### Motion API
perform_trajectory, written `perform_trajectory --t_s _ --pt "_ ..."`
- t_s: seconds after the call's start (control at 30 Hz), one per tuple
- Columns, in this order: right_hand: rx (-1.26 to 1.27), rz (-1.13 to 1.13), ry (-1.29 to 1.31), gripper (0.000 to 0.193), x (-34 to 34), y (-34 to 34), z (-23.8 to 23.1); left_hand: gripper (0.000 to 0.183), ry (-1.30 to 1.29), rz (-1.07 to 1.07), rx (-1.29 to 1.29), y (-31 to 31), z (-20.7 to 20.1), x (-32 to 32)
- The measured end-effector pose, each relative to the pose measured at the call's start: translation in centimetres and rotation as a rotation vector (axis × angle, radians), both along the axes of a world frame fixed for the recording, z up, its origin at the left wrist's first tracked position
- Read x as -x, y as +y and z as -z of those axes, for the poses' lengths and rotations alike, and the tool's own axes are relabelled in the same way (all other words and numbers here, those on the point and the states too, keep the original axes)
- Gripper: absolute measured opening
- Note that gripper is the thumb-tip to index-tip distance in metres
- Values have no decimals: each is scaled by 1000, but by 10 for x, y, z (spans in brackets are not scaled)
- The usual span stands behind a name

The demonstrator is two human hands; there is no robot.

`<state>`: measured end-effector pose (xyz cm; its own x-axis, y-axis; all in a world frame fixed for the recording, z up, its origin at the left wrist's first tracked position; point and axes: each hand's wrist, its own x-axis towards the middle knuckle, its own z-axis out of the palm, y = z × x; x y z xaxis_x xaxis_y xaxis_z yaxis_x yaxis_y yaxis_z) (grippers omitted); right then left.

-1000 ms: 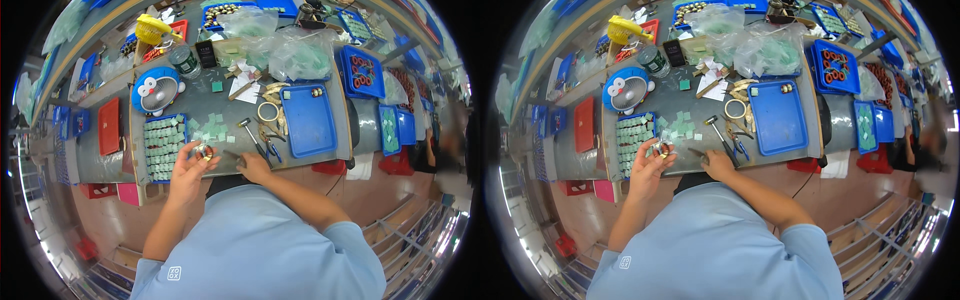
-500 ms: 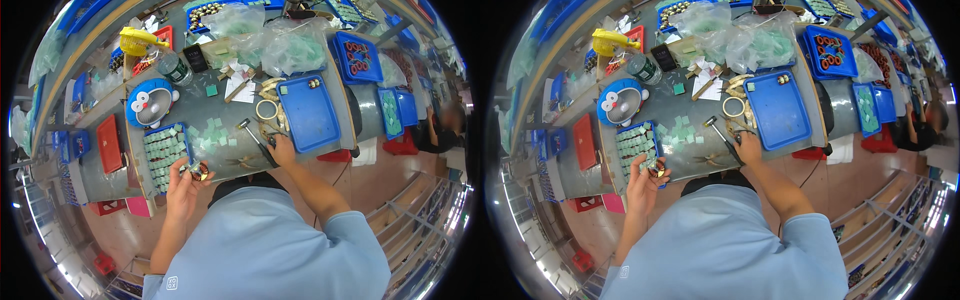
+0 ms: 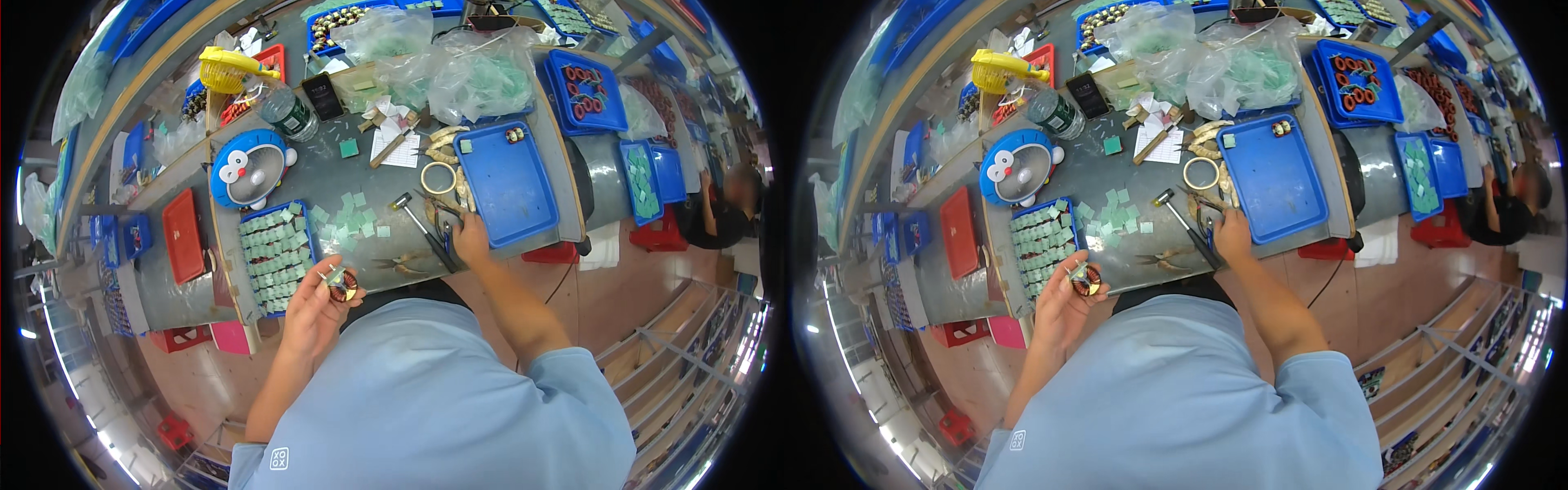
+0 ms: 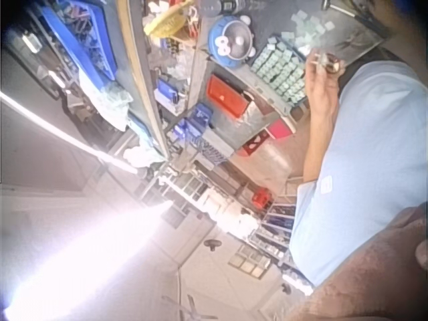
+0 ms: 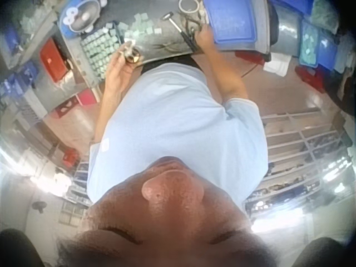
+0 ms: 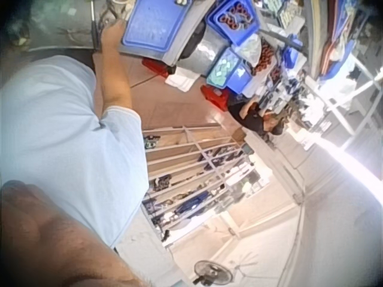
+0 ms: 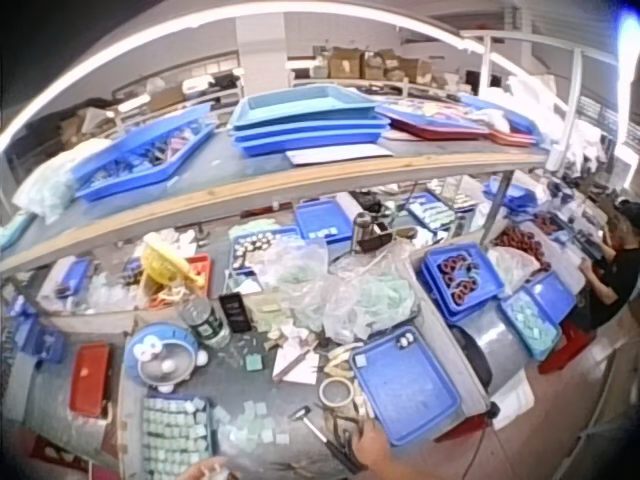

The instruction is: Assembling and finishing electronic induction components using hand tools.

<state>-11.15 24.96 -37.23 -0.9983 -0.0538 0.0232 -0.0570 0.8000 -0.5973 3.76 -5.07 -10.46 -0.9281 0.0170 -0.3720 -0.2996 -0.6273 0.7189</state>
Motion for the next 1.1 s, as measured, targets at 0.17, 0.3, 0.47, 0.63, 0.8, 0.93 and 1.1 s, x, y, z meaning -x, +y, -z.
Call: perform_trajectory --t_s 0.17,0.3,0.47,0.63,0.8,0.93,1.1 --pt "-80 -116 -118 38 -27 1 1 56 26 -44 -97 3 1 1" --pt "-67 -115 -416 33 -8 17 10 54 51 -53 -198 10 6 7" --pt "-25 -154 -128 26 -14 54 -31 53 141 -27 -392 19 12 10" --pt "760 -55 -915 33 -44 76 -121 59 221 1 -406 23 16 15" --pt "691 -297 -895 51 -100 51 -128 58 281 5 -403 33 14 23" --pt "644 -298 -859 58 -82 40 -164 55 310 24 -370 38 13 20" --pt "365 -601 -229 55 -40 -14 -321 51 311 20 -263 48 3 20"
